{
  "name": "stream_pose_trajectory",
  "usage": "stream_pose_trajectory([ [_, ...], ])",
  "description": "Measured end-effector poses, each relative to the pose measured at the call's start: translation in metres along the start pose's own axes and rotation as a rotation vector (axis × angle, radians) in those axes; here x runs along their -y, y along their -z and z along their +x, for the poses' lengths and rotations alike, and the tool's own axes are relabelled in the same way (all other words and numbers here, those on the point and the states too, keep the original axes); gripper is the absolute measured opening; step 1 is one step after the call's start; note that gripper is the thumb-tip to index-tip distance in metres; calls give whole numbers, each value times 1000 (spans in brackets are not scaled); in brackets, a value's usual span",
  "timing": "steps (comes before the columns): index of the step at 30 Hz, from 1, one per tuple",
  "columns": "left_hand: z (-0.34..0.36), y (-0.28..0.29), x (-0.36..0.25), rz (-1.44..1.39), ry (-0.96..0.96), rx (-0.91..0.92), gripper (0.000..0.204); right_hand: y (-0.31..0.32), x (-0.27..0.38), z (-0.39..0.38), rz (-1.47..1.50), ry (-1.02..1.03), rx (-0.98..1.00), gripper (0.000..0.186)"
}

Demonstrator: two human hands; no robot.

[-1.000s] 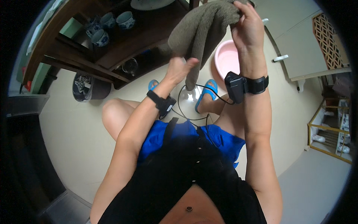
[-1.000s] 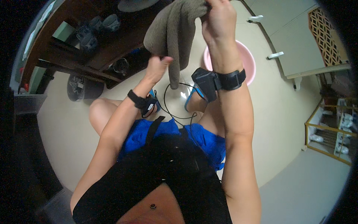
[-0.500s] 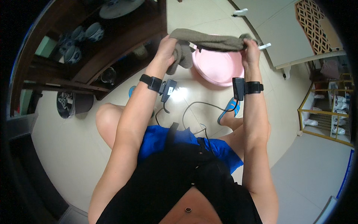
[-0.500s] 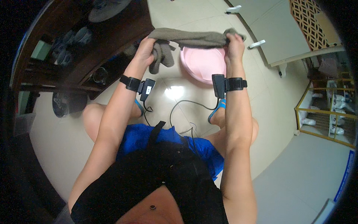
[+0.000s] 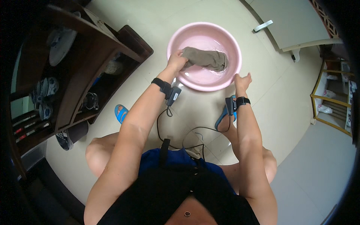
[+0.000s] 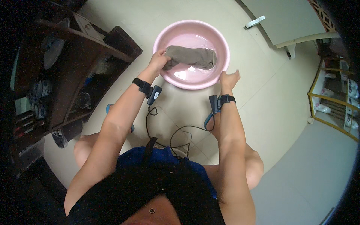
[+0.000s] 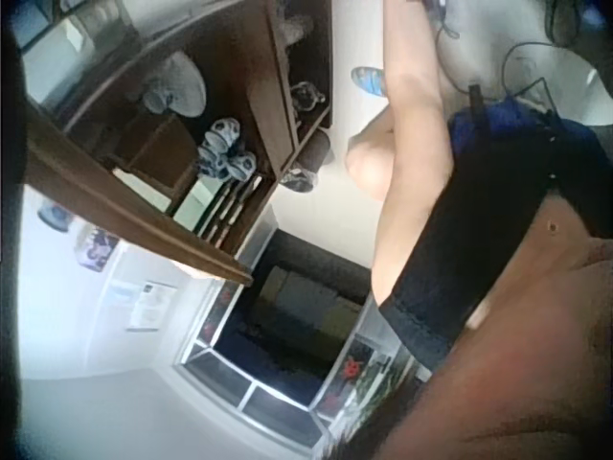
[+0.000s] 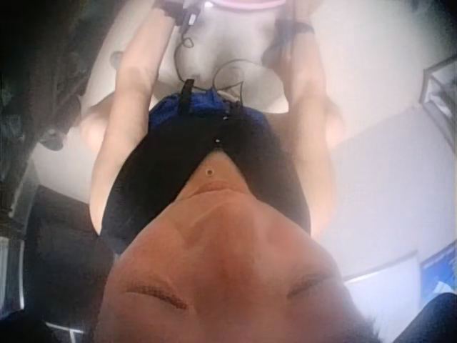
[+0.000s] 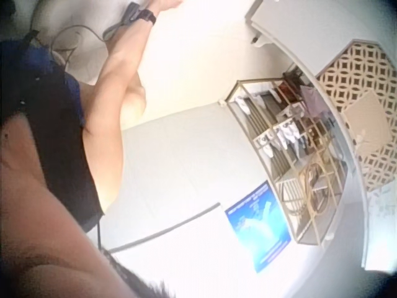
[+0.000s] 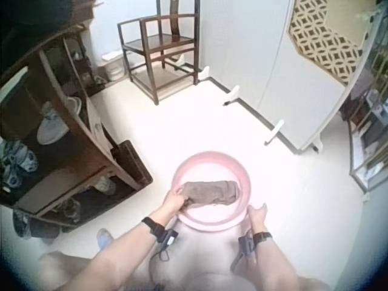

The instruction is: The person wrings out a cloth in a basin of water, then uses the damp cloth to wipe the interior and exterior of several teacups and a large bowl.

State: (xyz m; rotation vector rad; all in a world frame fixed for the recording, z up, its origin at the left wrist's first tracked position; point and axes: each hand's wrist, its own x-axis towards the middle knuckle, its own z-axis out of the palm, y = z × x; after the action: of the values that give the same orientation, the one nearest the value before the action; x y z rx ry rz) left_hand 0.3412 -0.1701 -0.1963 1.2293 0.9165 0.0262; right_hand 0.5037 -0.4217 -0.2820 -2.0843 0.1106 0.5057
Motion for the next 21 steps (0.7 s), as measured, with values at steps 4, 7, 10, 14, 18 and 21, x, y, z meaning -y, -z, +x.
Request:
stream_pose_trajectory([
  [4,4,14,26,1,44,-103,38,-7,-20,-26,297,-478,36,65],
  [7,-2,11,26,-35,69,-66,38,-11,-25,-32,463,-356,385,40],
  [10,-15,7,20,-40,46,-43,39,-16,-31,-32,536,-421,254,33],
  [14,-27,10,20,-66,32,-94,42,-18,-41,-46,415,-398,324,33],
  [18,-48,22,20,-46,20,-113,44,-26,-50,-77,418,-383,369,27],
  [21,-66,25,22,-71,13,-133,42,-23,-59,-99,425,-416,358,21],
])
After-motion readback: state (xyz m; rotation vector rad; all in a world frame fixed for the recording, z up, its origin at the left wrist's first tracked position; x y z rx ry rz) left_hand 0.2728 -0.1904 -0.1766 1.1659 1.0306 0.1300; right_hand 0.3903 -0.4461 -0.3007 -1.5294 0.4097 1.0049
